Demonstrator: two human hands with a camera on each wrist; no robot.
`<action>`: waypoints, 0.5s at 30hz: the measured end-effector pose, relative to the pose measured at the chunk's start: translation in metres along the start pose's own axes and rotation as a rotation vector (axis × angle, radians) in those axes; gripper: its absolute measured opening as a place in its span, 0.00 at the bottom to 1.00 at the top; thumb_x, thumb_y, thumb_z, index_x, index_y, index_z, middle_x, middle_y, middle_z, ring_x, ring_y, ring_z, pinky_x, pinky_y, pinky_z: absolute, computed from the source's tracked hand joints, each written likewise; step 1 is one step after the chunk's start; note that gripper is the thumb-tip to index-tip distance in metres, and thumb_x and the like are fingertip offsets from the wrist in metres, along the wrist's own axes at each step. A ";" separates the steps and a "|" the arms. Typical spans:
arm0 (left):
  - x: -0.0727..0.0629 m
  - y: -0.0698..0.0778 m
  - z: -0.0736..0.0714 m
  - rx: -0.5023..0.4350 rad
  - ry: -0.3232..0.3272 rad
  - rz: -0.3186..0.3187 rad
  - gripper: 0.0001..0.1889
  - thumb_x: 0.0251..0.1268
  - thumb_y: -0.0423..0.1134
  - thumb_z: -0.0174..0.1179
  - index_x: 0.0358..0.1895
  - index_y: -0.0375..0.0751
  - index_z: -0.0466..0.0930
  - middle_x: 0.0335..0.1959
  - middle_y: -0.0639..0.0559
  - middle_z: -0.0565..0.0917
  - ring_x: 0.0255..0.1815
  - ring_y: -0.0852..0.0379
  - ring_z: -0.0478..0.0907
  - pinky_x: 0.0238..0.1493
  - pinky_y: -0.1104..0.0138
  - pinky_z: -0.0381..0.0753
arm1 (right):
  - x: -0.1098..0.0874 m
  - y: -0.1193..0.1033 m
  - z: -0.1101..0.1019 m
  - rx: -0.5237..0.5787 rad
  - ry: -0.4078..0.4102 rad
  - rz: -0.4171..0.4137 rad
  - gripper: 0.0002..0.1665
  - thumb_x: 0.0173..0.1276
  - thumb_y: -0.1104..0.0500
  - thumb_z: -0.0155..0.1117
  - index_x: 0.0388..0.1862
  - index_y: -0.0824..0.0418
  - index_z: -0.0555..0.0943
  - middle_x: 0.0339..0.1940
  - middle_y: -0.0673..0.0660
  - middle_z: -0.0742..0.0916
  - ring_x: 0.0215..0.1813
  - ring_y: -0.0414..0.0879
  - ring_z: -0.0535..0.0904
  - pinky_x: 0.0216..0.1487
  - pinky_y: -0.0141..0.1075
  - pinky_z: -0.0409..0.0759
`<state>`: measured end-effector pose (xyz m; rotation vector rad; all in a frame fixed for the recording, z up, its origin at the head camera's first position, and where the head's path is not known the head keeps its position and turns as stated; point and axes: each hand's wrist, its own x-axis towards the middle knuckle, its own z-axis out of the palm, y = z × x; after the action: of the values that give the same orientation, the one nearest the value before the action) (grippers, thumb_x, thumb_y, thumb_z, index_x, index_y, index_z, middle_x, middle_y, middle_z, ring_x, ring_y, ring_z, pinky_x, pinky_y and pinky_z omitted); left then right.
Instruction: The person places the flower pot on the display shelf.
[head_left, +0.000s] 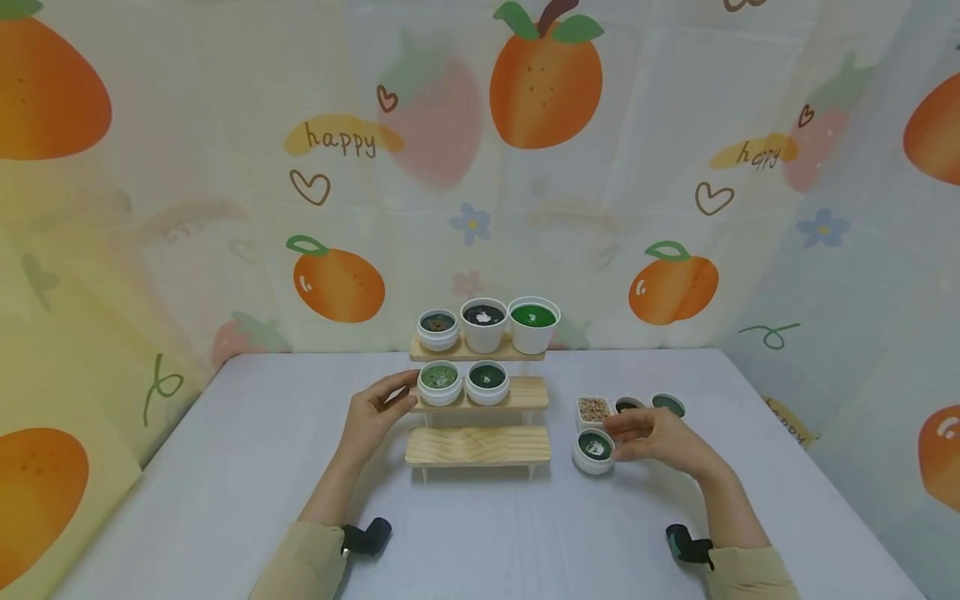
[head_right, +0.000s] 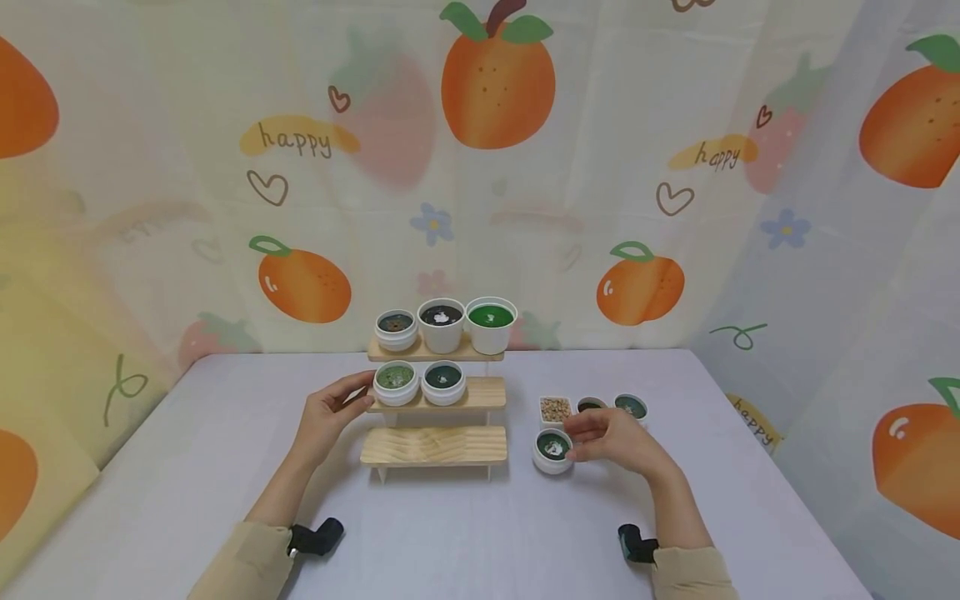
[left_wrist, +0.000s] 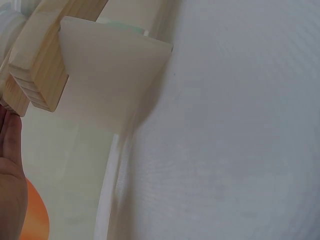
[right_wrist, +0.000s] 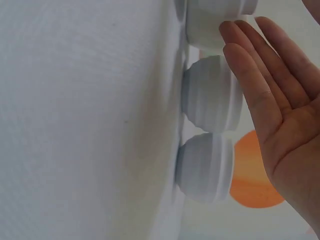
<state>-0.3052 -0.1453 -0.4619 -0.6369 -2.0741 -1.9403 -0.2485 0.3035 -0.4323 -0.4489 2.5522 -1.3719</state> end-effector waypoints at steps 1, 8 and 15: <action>0.000 0.000 0.000 -0.002 0.001 0.000 0.20 0.62 0.27 0.64 0.58 0.26 0.78 0.52 0.68 0.84 0.58 0.76 0.78 0.64 0.78 0.78 | 0.001 0.001 0.001 -0.006 0.001 0.001 0.31 0.57 0.57 0.76 0.58 0.68 0.80 0.56 0.68 0.85 0.54 0.53 0.85 0.47 0.25 0.86; 0.000 0.000 0.000 -0.001 0.004 0.000 0.20 0.62 0.27 0.65 0.58 0.25 0.78 0.50 0.73 0.83 0.57 0.76 0.78 0.64 0.78 0.79 | 0.006 0.006 0.005 -0.014 -0.024 0.000 0.34 0.55 0.57 0.77 0.59 0.71 0.78 0.54 0.69 0.86 0.51 0.48 0.85 0.46 0.24 0.85; 0.001 -0.001 0.000 -0.005 0.006 0.008 0.20 0.62 0.26 0.64 0.58 0.24 0.77 0.50 0.74 0.83 0.58 0.76 0.78 0.64 0.79 0.78 | 0.007 0.008 0.009 -0.035 -0.021 0.007 0.36 0.53 0.56 0.79 0.59 0.69 0.79 0.53 0.66 0.87 0.50 0.46 0.85 0.46 0.24 0.85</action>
<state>-0.3061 -0.1448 -0.4625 -0.6394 -2.0605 -1.9410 -0.2539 0.2982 -0.4438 -0.4570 2.5623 -1.3152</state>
